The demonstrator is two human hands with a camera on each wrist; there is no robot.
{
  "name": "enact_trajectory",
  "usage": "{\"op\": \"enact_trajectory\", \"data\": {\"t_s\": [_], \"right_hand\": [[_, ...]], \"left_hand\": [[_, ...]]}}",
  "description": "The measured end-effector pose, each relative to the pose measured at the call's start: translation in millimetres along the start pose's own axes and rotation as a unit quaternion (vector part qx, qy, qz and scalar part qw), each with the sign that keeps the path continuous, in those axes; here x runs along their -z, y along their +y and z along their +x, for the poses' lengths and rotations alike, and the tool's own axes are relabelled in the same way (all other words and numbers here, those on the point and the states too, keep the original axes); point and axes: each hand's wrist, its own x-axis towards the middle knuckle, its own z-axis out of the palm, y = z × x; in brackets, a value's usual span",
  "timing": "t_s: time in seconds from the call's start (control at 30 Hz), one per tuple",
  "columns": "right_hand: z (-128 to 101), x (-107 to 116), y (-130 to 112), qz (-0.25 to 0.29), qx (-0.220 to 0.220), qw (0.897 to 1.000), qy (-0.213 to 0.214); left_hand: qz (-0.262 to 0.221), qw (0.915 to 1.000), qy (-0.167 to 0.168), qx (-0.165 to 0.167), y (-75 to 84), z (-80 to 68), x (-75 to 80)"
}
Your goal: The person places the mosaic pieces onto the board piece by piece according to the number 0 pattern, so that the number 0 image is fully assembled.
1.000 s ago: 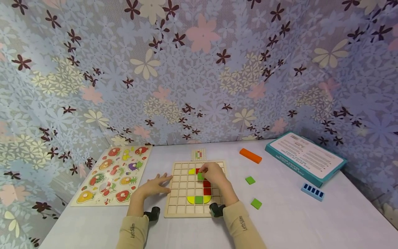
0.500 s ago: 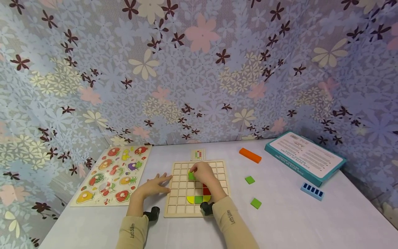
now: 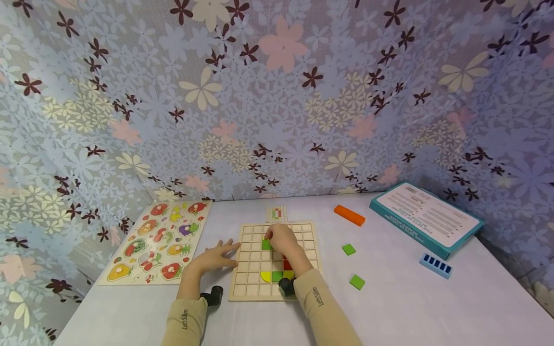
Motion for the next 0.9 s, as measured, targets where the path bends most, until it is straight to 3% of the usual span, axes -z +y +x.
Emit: {"op": "enact_trajectory", "data": {"t_s": [0.37,0.9], "right_hand": [[-2.4,1.3,0.7,-0.003,-0.01,1.0,-0.024],[-7.9,4.9,11.4,0.018,0.0,1.0,-0.006]], "left_hand": [[-0.003,1.0,0.001,-0.001,0.1,-0.3,-1.7],[-0.001,1.0,0.003,0.002,2.1,-1.7,0.6]]}}
